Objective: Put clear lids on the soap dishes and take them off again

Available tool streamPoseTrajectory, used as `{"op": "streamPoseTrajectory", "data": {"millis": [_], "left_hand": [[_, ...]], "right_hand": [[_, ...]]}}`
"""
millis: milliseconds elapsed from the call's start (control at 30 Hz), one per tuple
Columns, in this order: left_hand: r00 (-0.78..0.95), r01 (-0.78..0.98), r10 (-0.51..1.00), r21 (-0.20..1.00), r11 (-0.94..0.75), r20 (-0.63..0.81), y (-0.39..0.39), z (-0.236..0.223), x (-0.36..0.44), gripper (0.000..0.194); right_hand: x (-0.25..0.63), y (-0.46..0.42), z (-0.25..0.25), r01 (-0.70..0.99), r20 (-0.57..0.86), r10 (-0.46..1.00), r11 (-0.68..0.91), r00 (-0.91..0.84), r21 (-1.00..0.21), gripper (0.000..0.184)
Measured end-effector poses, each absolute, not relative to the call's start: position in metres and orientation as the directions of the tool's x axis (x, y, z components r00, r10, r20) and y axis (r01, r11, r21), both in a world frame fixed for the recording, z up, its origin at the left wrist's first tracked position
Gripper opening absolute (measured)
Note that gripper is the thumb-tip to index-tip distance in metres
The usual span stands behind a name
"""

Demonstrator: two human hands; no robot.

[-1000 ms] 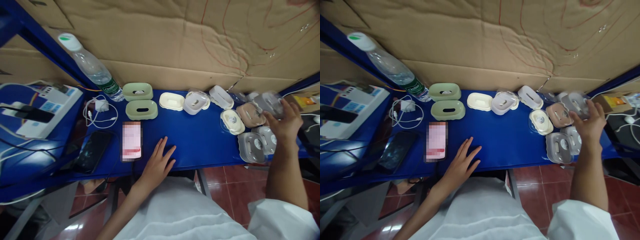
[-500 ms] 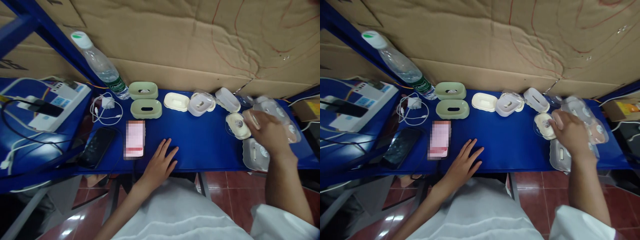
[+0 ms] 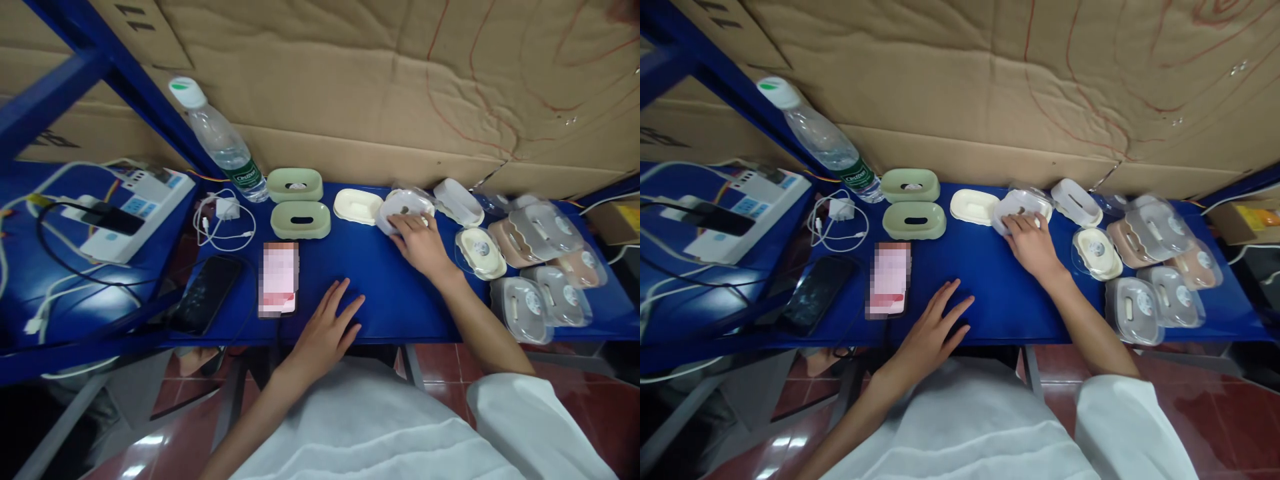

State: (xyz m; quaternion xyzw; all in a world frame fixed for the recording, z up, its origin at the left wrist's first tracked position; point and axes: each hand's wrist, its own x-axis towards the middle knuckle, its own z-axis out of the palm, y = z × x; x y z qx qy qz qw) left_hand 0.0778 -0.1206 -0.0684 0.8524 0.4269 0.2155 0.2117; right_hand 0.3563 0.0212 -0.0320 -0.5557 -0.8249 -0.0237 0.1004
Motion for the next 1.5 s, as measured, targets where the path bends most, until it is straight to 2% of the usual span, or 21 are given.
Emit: {"op": "streamPoseTrajectory", "data": {"millis": [133,200,267,300,367,400,467,567,667,967,1033,1133,1233,1367,1500], "left_hand": [[0.454,0.659,0.844,0.531,-0.533,0.285,-0.119,-0.063,0.079,0.063],[0.438,0.687,0.843,0.489,-0.538,0.313,-0.114,-0.062,0.082,0.065],[0.451,0.711,0.837,0.441,-0.547,0.311,-0.108,-0.062,0.086,0.065],[0.457,0.724,0.836,0.418,-0.549,0.305,-0.105,-0.062,0.088,0.064],[0.464,0.746,0.835,0.379,-0.548,0.295,-0.099,-0.064,0.093,0.061],[0.469,0.752,0.833,0.363,-0.551,0.292,-0.097,-0.065,0.095,0.059],[0.490,0.750,0.822,0.340,-0.567,0.290,-0.092,-0.066,0.099,0.056],[0.523,0.734,0.802,0.325,-0.596,0.290,-0.089,-0.065,0.103,0.051],[0.513,0.739,0.810,0.334,-0.585,0.285,-0.089,-0.062,0.102,0.048],[0.395,0.755,0.845,0.397,-0.522,0.361,-0.107,-0.065,0.087,0.027],[0.384,0.748,0.845,0.412,-0.521,0.372,-0.108,-0.066,0.085,0.022],[0.364,0.734,0.843,0.435,-0.522,0.397,-0.109,-0.066,0.082,0.018],[0.347,0.725,0.841,0.450,-0.521,0.415,-0.110,-0.067,0.080,0.020],[0.336,0.703,0.844,0.485,-0.520,0.417,-0.112,-0.070,0.079,0.022],[0.307,0.649,0.839,0.546,-0.530,0.449,-0.111,-0.068,0.079,0.024]], "right_hand": [[0.343,-0.012,-0.016,0.788,0.212,0.812,0.581,-0.545,-0.201,0.043],[0.354,-0.045,-0.004,0.780,0.254,0.808,0.584,-0.532,-0.222,0.047],[0.379,-0.084,0.001,0.882,0.362,0.871,0.422,-0.332,-0.208,0.049],[0.395,-0.104,-0.001,0.942,0.439,0.883,0.274,-0.167,-0.194,0.049],[0.427,-0.145,-0.016,0.983,0.595,0.788,-0.070,0.158,-0.168,0.056],[0.442,-0.162,-0.027,0.960,0.620,0.734,-0.229,0.278,-0.159,0.065],[0.464,-0.189,-0.054,0.910,0.621,0.681,-0.389,0.388,-0.142,0.079],[0.479,-0.200,-0.085,0.887,0.576,0.695,-0.446,0.430,-0.123,0.080],[0.486,-0.185,-0.096,0.893,0.572,0.704,-0.432,0.421,-0.126,0.075],[0.482,-0.121,-0.079,0.912,0.514,0.761,-0.390,0.396,-0.126,0.079],[0.472,-0.102,-0.072,0.947,0.506,0.804,-0.307,0.313,-0.097,0.077],[0.462,-0.071,-0.063,0.990,0.416,0.899,-0.134,0.138,-0.038,0.074],[0.460,-0.048,-0.060,0.999,0.330,0.943,-0.044,0.045,-0.011,0.062],[0.452,-0.052,-0.058,0.997,0.352,0.936,0.032,-0.003,-0.076,0.050],[0.426,-0.083,-0.056,0.955,0.393,0.912,0.208,-0.113,-0.210,0.046]]}}
